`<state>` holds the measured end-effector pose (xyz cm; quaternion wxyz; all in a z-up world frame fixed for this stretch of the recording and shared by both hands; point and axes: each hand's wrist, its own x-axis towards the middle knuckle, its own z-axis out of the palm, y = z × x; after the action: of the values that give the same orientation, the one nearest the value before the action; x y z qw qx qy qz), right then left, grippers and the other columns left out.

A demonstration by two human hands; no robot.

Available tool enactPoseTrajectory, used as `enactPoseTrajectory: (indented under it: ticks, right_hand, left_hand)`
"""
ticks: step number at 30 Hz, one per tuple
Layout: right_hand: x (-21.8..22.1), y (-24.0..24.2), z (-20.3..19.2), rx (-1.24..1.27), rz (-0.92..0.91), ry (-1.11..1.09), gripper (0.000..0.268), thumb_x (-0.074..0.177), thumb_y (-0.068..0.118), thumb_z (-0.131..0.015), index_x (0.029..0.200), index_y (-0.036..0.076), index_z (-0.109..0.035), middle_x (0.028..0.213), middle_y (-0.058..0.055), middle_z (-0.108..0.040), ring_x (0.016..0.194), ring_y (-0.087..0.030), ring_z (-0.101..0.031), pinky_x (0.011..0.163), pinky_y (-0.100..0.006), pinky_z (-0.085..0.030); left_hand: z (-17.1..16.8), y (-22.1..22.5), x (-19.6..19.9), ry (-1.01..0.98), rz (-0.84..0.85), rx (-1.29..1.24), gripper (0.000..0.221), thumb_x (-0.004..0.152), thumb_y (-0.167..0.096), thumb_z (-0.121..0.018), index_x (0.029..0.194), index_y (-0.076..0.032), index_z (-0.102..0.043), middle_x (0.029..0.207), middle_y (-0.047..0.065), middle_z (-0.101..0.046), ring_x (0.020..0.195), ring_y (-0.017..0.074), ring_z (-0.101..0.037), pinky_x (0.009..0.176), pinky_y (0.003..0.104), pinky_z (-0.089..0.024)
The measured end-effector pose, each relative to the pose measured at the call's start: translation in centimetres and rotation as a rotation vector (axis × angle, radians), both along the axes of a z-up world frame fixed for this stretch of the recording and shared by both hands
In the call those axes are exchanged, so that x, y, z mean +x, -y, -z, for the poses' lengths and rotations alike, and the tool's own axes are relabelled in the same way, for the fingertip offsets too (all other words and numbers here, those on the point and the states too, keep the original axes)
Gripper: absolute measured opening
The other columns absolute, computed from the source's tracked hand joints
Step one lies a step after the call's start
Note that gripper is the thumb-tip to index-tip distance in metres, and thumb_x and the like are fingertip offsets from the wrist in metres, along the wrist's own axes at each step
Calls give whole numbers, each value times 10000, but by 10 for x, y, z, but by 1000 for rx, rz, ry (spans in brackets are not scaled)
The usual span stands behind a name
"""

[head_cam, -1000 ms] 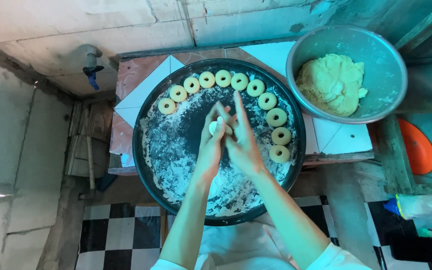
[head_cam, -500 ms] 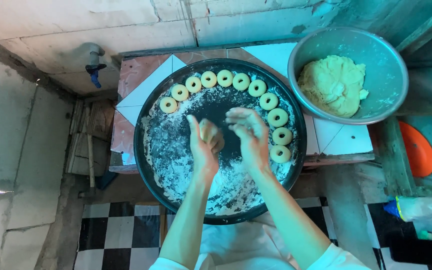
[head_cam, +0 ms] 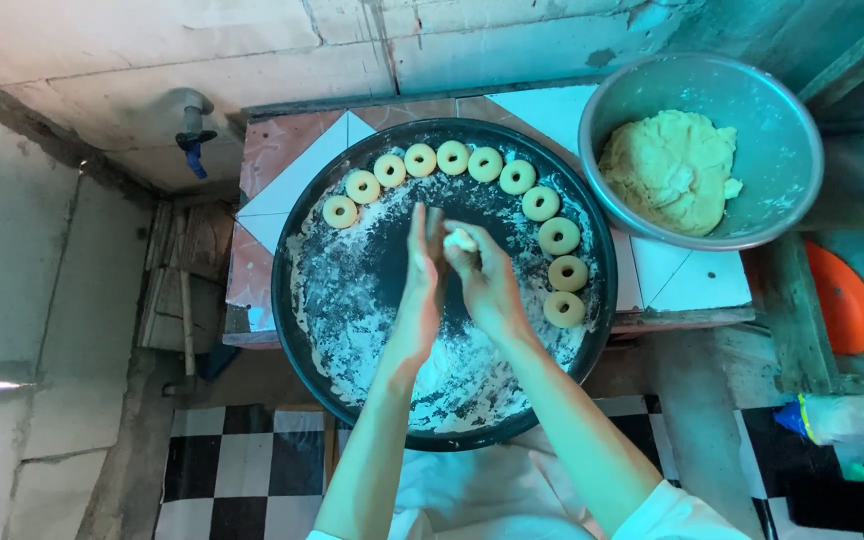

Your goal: Shaping small pieces of dough into rings and placing them on a floured tray.

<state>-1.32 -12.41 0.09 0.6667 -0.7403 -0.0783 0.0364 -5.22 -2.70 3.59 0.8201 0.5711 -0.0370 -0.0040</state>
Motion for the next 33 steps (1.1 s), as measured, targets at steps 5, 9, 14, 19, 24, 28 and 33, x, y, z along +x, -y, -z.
enactPoseTrajectory:
  ticks: [5, 9, 14, 19, 24, 28, 33]
  right_hand:
    - [1, 12, 20, 127, 183, -117, 226, 1084, 108, -472, 1039, 111, -694, 710, -57, -592, 592, -138, -562, 506, -244, -423]
    - [-1, 12, 3, 141, 147, -178, 223, 1060, 153, -498, 964, 140, -699, 578, -73, -490, 523, -141, -460, 445, -239, -421]
    - [-1, 16, 25, 528, -58, -338, 637, 1068, 456, -516, 549, 87, -511, 434, -32, -396, 388, -76, -354, 396, -193, -260]
    - [-16, 6, 5, 426, -105, -188, 155, 1057, 199, -543, 1003, 55, -566, 671, -60, -512, 610, -107, -490, 553, -258, -424]
    - [-48, -14, -50, 365, -283, 5, 801, 853, -136, -378, 1627, 21, -248, 1683, -256, -209, 1541, -440, -126, 1210, -611, -184]
    - [-34, -23, -51, 372, -281, -20, 784, 865, -105, -375, 1627, 28, -247, 1684, -251, -206, 1543, -434, -127, 1215, -605, -180]
    - [-10, -18, -54, 360, -223, -23, 764, 881, -64, -371, 1628, 36, -245, 1686, -243, -200, 1545, -426, -128, 1220, -597, -174]
  left_hand:
    - [14, -11, 7, -68, -193, 32, 614, 1081, -483, -444, 1532, -67, -422, 1511, 218, -430, 1495, 384, -310, 1198, 598, -277]
    - [19, -4, 7, -135, -155, 21, 530, 1078, -474, -439, 1400, -83, -594, 1374, 162, -619, 1299, 308, -563, 1091, 519, -460]
    - [38, -2, 13, -184, -192, -99, 550, 1094, -472, -413, 1392, -36, -568, 1353, 189, -608, 1271, 318, -563, 1076, 515, -439]
    - [30, 2, 15, -213, -263, -219, 643, 1062, -544, -382, 1419, -27, -519, 1400, 206, -584, 1327, 341, -549, 1111, 524, -428]
    - [23, 2, 16, -104, -301, -189, 821, 984, -671, -431, 1545, -77, -356, 1569, 257, -434, 1513, 448, -318, 1179, 749, -47]
    - [13, 13, -10, 32, -168, -42, 655, 1073, -497, -414, 1574, -81, -346, 1647, 241, -303, 1541, 444, -218, 1224, 651, -160]
    - [-10, 17, -12, 243, -30, 112, 1086, 937, -849, -381, 1671, -136, -19, 1743, 137, 45, 1594, 380, 117, 1249, 588, 43]
